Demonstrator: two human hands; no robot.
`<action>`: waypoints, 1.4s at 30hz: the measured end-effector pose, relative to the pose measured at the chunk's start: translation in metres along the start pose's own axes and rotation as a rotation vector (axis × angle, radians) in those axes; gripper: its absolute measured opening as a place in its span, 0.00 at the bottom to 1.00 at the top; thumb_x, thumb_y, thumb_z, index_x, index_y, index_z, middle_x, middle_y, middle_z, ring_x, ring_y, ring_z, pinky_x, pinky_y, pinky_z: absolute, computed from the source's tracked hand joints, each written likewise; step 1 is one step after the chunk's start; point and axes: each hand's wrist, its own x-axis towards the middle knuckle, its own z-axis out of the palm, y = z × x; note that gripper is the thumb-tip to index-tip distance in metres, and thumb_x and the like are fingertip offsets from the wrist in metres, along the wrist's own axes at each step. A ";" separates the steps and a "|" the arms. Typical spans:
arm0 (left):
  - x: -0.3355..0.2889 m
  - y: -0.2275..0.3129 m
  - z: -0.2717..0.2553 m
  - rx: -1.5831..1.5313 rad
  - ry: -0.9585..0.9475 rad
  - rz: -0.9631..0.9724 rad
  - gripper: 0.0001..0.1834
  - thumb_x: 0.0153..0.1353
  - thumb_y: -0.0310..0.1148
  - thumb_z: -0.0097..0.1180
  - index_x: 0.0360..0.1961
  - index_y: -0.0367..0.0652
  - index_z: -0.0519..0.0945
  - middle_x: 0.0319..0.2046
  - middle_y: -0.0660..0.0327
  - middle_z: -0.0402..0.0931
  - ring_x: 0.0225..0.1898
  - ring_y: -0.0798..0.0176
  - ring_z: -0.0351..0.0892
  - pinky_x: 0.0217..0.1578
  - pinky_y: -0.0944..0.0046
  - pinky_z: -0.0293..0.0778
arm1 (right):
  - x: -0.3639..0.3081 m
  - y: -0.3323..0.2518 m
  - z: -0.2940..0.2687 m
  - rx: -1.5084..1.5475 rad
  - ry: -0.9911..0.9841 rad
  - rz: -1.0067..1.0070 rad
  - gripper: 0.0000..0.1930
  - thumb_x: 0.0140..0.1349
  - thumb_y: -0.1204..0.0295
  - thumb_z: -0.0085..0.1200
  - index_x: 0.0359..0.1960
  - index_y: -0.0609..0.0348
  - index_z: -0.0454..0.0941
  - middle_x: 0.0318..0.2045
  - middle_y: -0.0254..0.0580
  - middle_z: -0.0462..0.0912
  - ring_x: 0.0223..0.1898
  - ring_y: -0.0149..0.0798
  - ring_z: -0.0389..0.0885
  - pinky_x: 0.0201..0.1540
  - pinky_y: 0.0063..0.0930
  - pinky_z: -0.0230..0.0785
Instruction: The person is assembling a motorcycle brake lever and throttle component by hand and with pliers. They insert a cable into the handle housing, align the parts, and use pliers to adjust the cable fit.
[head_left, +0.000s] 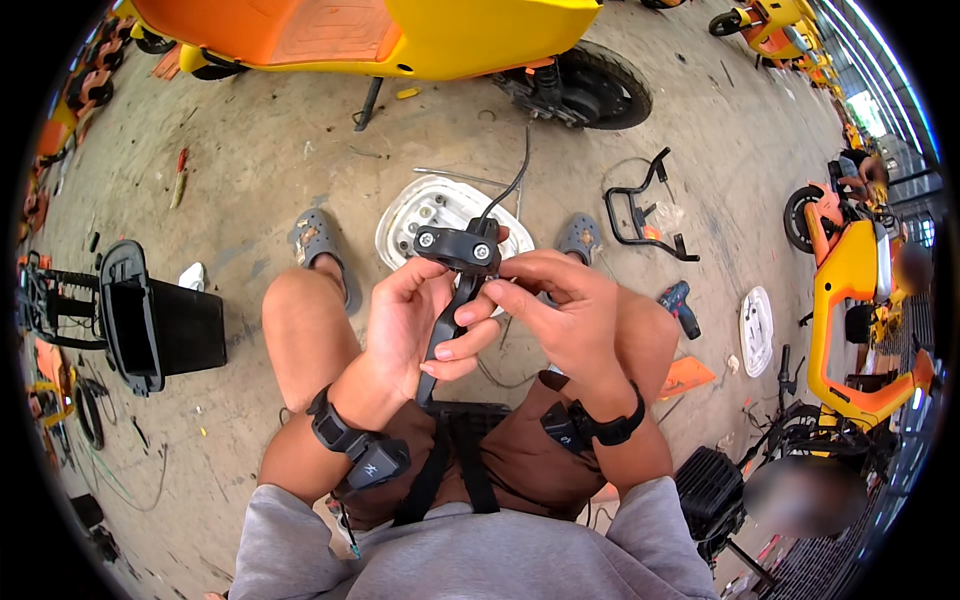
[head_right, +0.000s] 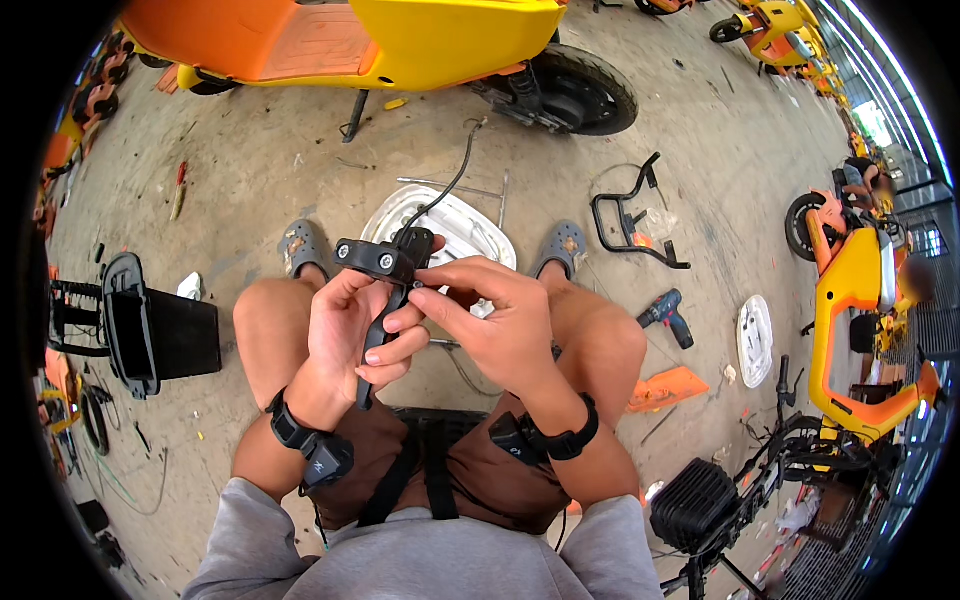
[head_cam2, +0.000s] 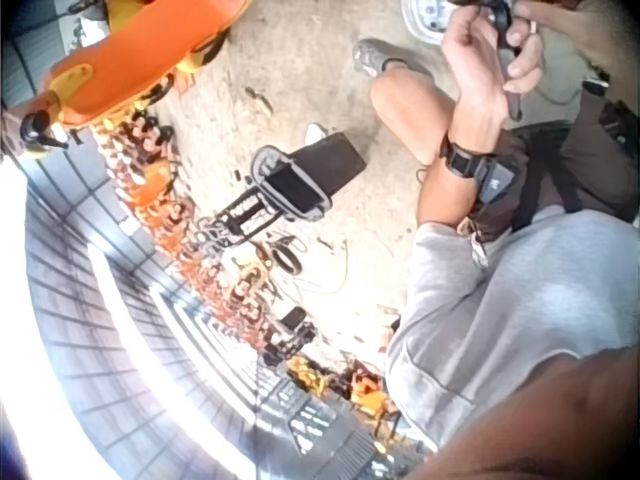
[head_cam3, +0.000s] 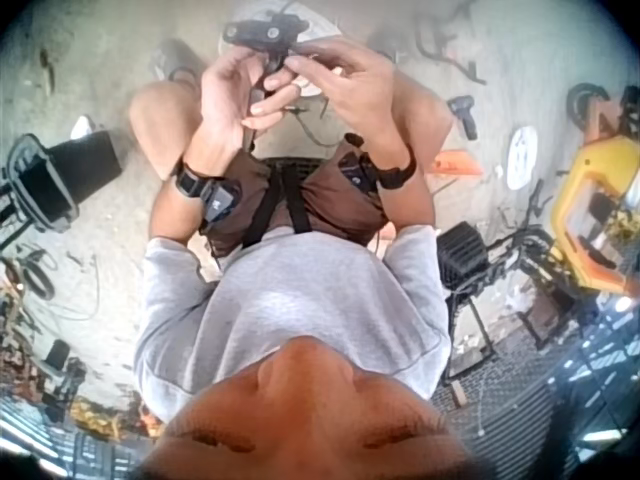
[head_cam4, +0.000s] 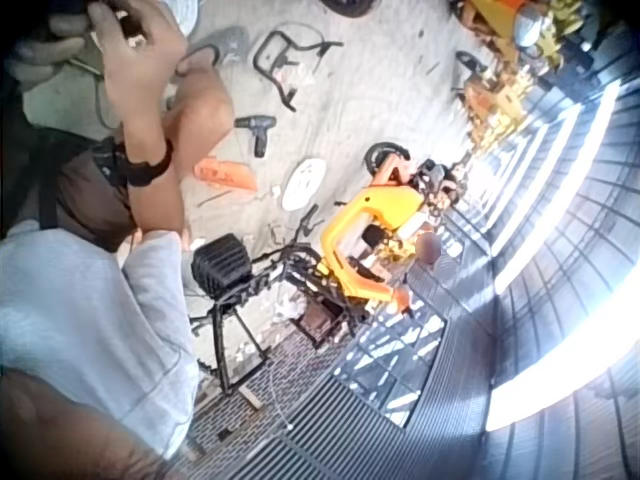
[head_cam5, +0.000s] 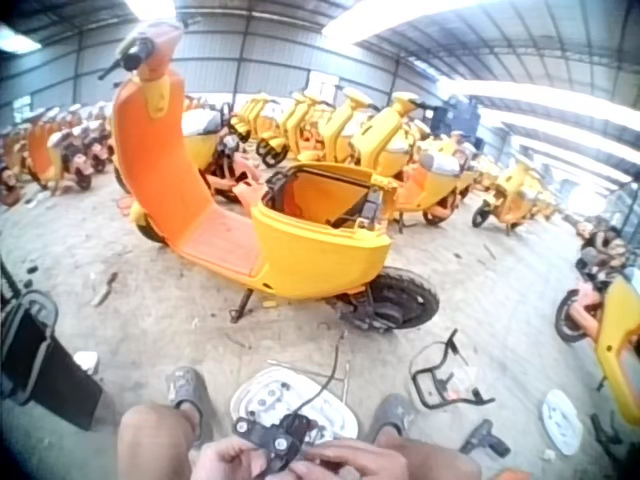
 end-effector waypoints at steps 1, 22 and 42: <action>0.000 0.000 0.001 0.010 0.003 0.005 0.27 0.70 0.43 0.32 0.68 0.49 0.62 0.25 0.61 0.63 0.13 0.65 0.57 0.06 0.72 0.48 | 0.002 0.000 0.000 0.002 -0.011 0.006 0.09 0.54 0.78 0.66 0.38 0.65 0.85 0.31 0.39 0.85 0.28 0.24 0.79 0.31 0.18 0.70; 0.002 -0.003 0.002 0.070 0.053 0.005 0.26 0.70 0.43 0.33 0.66 0.49 0.65 0.24 0.63 0.63 0.14 0.67 0.58 0.07 0.72 0.48 | -0.002 -0.002 0.007 0.021 0.091 -0.102 0.08 0.53 0.80 0.67 0.36 0.66 0.84 0.32 0.40 0.85 0.29 0.26 0.82 0.30 0.18 0.72; 0.003 -0.005 -0.003 0.091 0.161 0.052 0.29 0.68 0.45 0.38 0.69 0.50 0.62 0.26 0.63 0.63 0.14 0.68 0.58 0.06 0.74 0.47 | 0.001 0.007 0.009 -0.367 0.199 -0.522 0.11 0.45 0.85 0.69 0.32 0.65 0.84 0.31 0.44 0.85 0.30 0.36 0.83 0.31 0.24 0.73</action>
